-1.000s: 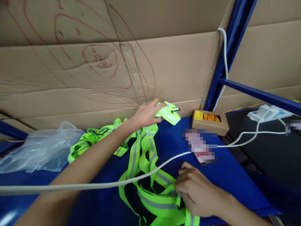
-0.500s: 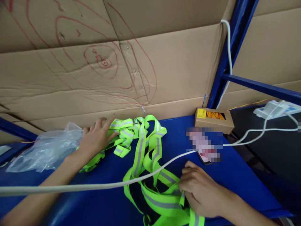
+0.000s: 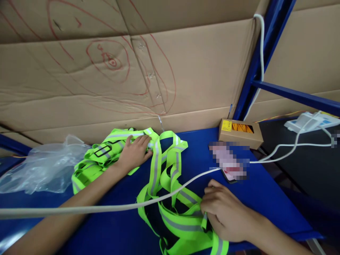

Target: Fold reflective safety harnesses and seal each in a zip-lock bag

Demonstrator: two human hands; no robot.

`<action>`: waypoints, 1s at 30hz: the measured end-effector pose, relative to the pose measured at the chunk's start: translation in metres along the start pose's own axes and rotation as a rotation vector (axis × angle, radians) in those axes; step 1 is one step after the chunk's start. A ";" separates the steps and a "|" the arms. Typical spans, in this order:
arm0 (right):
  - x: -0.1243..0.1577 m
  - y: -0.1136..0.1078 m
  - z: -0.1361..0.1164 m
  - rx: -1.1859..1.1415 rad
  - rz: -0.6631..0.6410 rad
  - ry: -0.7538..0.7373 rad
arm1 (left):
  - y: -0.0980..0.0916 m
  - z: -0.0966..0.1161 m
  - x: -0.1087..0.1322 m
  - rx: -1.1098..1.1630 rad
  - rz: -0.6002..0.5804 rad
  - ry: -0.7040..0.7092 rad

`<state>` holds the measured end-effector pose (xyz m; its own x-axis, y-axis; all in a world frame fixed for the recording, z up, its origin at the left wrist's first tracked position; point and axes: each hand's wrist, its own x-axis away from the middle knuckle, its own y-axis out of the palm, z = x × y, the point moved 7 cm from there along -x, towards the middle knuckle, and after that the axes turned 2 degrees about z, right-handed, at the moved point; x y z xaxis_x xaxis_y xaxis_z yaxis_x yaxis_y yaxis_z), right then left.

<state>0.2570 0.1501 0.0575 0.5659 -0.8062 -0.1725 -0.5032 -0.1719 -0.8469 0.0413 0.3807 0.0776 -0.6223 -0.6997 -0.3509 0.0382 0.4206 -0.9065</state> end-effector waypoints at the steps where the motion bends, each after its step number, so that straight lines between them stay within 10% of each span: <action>1: 0.000 0.000 0.000 0.004 0.000 0.003 | -0.001 -0.005 0.002 0.008 0.004 -0.011; 7: 0.000 -0.001 -0.002 0.002 0.002 -0.003 | -0.047 0.000 0.028 0.172 -0.009 0.022; 10: 0.000 -0.004 -0.002 0.021 0.011 -0.018 | -0.095 0.043 0.069 0.548 -0.109 0.237; 14: 0.001 -0.010 -0.005 0.040 0.017 -0.047 | -0.125 0.110 0.119 0.470 -0.262 0.604; 20: 0.013 -0.024 -0.021 0.041 0.051 -0.093 | -0.085 0.151 0.066 0.426 -0.280 0.792; 30: 0.020 -0.022 -0.029 0.079 0.098 -0.036 | -0.043 0.139 -0.016 0.064 -0.036 0.751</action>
<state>0.2608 0.1217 0.0872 0.5405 -0.7957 -0.2732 -0.5051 -0.0472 -0.8618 0.1586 0.2936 0.0891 -0.9888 -0.1210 -0.0869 0.0388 0.3545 -0.9343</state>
